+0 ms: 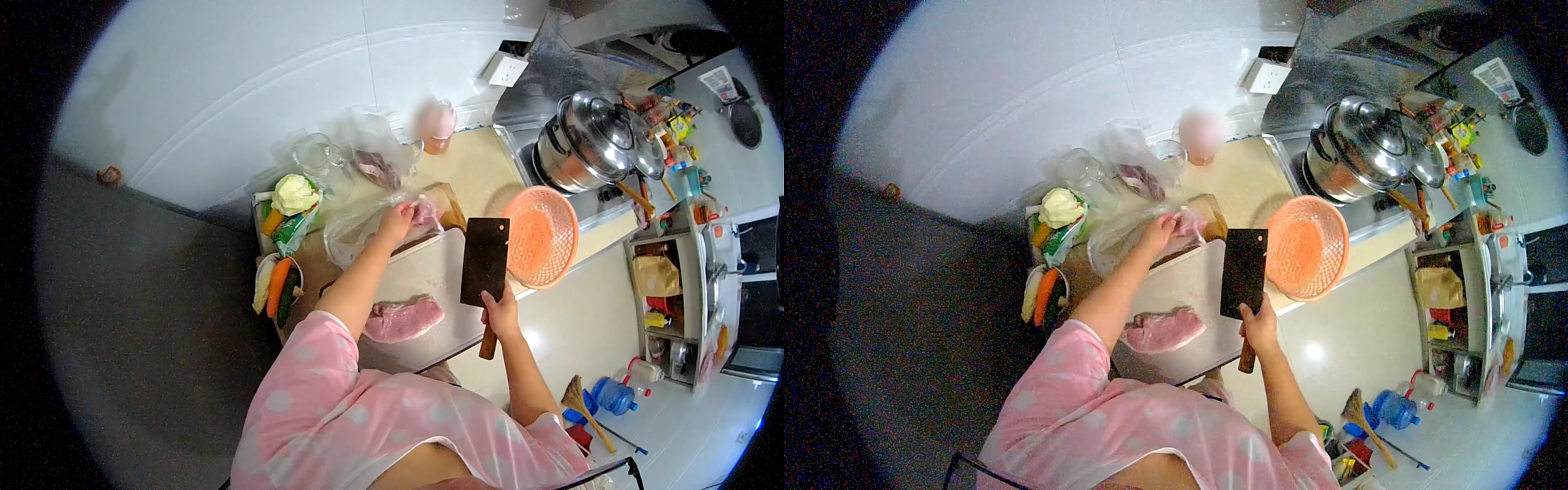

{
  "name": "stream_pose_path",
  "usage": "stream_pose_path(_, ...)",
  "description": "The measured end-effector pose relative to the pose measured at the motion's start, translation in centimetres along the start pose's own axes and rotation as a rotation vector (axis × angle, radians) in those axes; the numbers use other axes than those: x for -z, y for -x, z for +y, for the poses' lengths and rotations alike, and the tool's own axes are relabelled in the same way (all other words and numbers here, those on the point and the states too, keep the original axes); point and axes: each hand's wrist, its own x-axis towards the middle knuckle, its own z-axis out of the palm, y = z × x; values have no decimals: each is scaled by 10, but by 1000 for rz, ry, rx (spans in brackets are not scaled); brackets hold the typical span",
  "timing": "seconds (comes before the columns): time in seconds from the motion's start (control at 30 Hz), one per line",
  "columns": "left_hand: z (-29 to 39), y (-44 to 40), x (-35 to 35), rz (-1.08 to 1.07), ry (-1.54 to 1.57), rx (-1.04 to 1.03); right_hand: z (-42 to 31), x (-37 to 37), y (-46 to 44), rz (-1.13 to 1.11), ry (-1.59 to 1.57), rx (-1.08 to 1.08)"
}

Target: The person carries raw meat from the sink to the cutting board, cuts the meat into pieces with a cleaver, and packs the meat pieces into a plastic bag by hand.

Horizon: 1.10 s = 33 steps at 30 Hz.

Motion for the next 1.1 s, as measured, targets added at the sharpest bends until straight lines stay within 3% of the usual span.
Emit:
stream_pose_path(0.07,-1,12,-5,83,-57,-167,-3,1,-2,0,3,-17)
stream_pose_path(0.13,44,34,6,189,-136,-354,-3,1,-2,6,46,-37)
stream_pose_path(0.23,53,39,9,65,-274,-432,-8,0,1,4,59,-35)
stream_pose_path(0.37,43,38,2,117,-364,-432,-11,-3,5,-13,53,-15)
stream_pose_path(0.53,87,50,4,193,-476,-598,-14,-4,13,-14,31,-5)
stream_pose_path(0.63,72,34,-6,180,-509,-549,-16,-1,18,-4,25,-4)
stream_pose_path(0.73,62,24,-3,98,-545,-365,-11,5,22,-6,35,-1)
stream_pose_path(0.93,52,37,25,138,-505,-189,6,20,18,8,34,-19)
stream_pose_path(1.03,59,43,30,98,-422,-249,8,21,17,15,42,-15)
stream_pose_path(1.1,66,43,26,168,-525,-306,7,19,17,11,35,-16)
